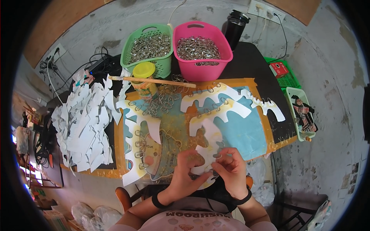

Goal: The recorder is applying small metal clips or fasteners to pre-cut white fabric/leather shoe upper components at a workstation.

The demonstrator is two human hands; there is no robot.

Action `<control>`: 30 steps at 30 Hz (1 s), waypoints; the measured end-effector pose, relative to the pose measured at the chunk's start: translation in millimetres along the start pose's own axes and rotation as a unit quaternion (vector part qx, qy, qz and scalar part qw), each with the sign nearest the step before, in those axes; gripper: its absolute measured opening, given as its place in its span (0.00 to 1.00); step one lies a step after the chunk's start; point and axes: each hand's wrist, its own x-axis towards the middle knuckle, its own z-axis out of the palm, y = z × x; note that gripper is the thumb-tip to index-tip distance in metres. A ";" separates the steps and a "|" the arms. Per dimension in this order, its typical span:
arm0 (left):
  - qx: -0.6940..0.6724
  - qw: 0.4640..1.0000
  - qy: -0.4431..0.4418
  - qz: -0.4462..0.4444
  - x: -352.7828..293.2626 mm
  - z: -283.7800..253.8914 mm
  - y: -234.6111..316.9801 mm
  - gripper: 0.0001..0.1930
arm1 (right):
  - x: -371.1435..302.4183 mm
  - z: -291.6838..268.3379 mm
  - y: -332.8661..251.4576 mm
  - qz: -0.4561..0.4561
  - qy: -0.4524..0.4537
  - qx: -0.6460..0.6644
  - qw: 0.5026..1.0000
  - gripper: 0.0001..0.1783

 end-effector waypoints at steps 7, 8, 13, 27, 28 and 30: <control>-0.192 0.971 -0.038 -0.135 4.4 -4.5 8.2 0.15 | -2.8 0.9 -3.4 -0.026 -0.007 -0.006 1.000 0.26; -0.166 0.974 -0.069 -0.135 8.4 -5.9 9.7 0.13 | -3.1 0.7 -3.2 -0.017 -0.023 -0.002 1.000 0.26; -0.320 0.922 -0.017 -0.216 3.7 1.2 15.3 0.16 | 1.1 1.8 -1.7 -0.016 -0.003 0.087 0.996 0.20; -0.534 0.785 0.000 -0.315 4.0 -7.8 20.1 0.16 | -6.6 -0.7 6.5 -0.036 -0.165 -0.040 0.985 0.07; -0.534 0.785 0.000 -0.315 4.9 -8.3 20.7 0.16 | -8.1 1.1 6.2 -0.008 -0.155 0.021 0.988 0.07; -0.541 0.770 -0.017 -0.338 8.0 -8.6 21.8 0.16 | -8.3 -1.4 7.4 -0.004 -0.160 0.023 0.987 0.07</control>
